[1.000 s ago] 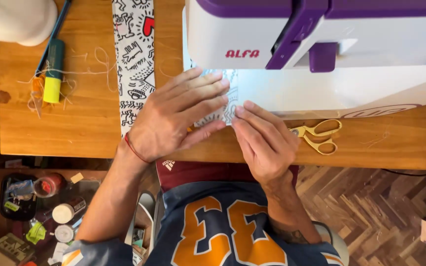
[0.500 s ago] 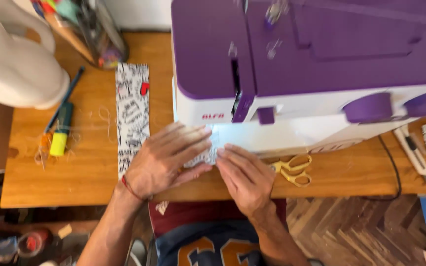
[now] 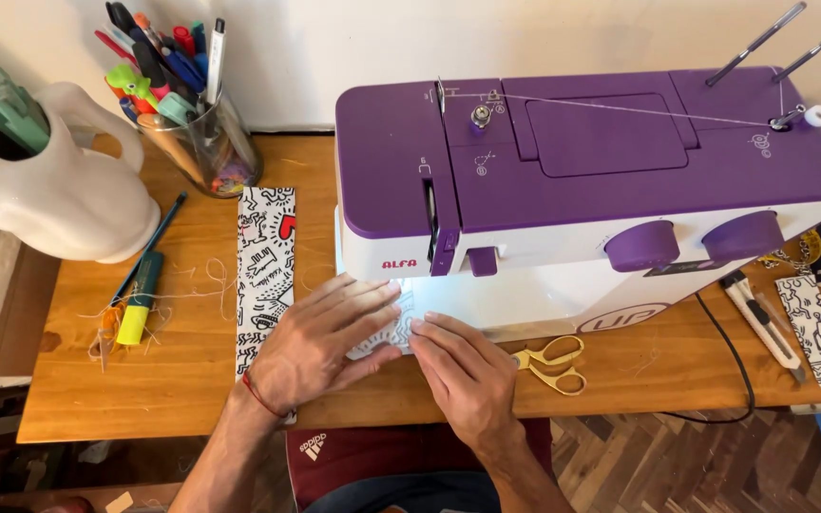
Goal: Sewing a piece of patterned fabric using a sewing machine and trimming with scissors
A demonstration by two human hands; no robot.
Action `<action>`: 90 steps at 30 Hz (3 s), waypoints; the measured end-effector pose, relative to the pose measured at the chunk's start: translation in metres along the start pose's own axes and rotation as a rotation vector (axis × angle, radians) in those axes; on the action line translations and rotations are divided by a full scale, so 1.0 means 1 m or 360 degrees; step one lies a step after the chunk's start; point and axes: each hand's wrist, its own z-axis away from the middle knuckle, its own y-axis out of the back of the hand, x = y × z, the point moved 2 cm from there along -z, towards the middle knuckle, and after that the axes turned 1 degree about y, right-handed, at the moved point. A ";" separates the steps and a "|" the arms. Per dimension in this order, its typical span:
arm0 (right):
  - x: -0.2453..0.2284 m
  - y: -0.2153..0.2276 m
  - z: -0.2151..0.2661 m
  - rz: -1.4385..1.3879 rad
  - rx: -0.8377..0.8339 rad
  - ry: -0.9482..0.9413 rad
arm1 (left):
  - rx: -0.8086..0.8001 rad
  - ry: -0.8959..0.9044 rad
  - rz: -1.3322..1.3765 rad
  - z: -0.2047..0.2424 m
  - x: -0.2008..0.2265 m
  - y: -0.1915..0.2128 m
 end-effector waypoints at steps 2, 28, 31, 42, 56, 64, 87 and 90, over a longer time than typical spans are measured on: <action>0.001 -0.001 0.000 -0.0003 0.0012 0.0015 | 0.0009 -0.0002 -0.0007 -0.002 -0.001 0.002; 0.002 0.010 -0.013 -0.0062 -0.0083 0.0061 | -0.0151 0.0224 0.0119 -0.015 -0.029 0.005; 0.003 0.011 -0.013 -0.0048 -0.0088 0.0096 | -0.0186 0.0168 0.0072 -0.029 -0.021 0.020; 0.002 0.015 -0.015 -0.0071 -0.0105 0.0079 | -0.0325 0.0189 -0.0014 -0.038 -0.025 0.020; 0.004 0.012 -0.012 -0.0095 -0.0086 0.0072 | -0.0465 0.0235 -0.0004 -0.048 -0.035 0.015; 0.004 0.011 -0.011 -0.0097 -0.0070 0.0067 | -0.0460 0.0180 -0.0114 -0.044 -0.038 0.013; 0.002 0.009 -0.014 -0.0095 -0.0120 0.0053 | -0.0367 0.0181 -0.0074 -0.038 -0.035 0.016; 0.006 0.002 -0.006 -0.0095 -0.0136 0.0056 | -0.0344 0.0192 -0.0134 -0.038 -0.038 0.016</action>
